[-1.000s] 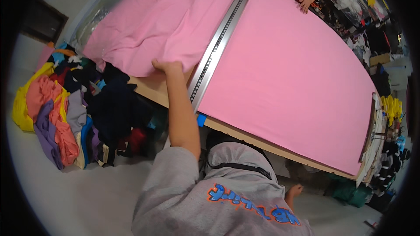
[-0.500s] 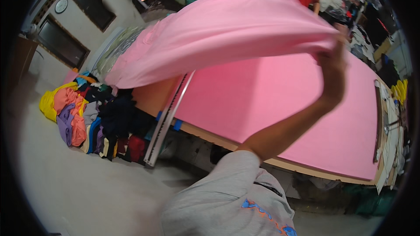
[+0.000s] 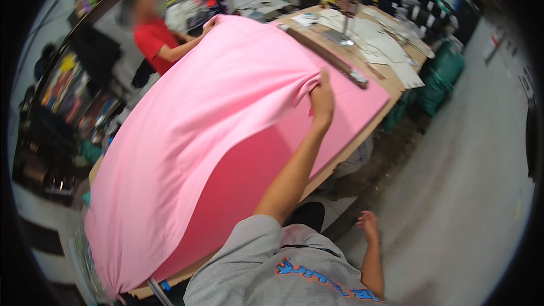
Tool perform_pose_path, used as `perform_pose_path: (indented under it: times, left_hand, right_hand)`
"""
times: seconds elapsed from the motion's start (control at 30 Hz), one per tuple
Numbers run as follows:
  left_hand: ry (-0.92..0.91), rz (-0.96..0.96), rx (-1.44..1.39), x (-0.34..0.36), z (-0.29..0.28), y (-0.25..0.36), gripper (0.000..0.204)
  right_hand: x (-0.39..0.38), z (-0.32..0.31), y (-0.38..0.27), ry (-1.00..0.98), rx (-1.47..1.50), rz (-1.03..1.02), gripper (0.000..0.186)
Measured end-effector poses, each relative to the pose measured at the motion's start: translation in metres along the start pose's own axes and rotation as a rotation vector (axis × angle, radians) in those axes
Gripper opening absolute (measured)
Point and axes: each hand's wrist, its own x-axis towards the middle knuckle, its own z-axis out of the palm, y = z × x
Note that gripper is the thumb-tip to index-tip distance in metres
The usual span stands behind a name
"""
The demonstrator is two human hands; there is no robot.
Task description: The person and a coworker repeatedly spread and smooth a large pink fabric on a table, then use a rotary cutter and straightedge to cut the fabric into sections. The process is repeated multiple times throughout the clip.
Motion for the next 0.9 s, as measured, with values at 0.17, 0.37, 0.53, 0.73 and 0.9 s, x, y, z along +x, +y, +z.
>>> perform_pose_path:
  times: [0.17, 0.37, 0.53, 0.73, 0.9]
  left_hand:
    - [-0.065, -0.146, 0.192, -0.024, 0.028, -0.155, 0.054]
    - [-0.190, -0.645, 0.464, -0.026, 0.018, -0.256, 0.075]
    - [0.068, -0.834, 0.461, -0.040, 0.032, -0.267, 0.082]
    - [0.137, -0.766, 0.625, -0.021, 0.024, -0.265, 0.085]
    - [0.534, -0.435, 0.443, -0.028, 0.047, -0.265, 0.069]
  right_hand:
    - [0.021, 0.004, 0.016, -0.135, -0.181, 0.274, 0.032]
    - [0.099, -0.034, -0.072, -0.104, -0.369, 0.186, 0.031]
    - [0.203, -0.029, -0.190, -0.036, -0.095, -0.023, 0.032]
    - [0.380, 0.044, -0.328, -0.305, -0.563, -0.428, 0.044]
    - [0.507, 0.088, -0.374, -0.539, -0.507, -0.408, 0.055]
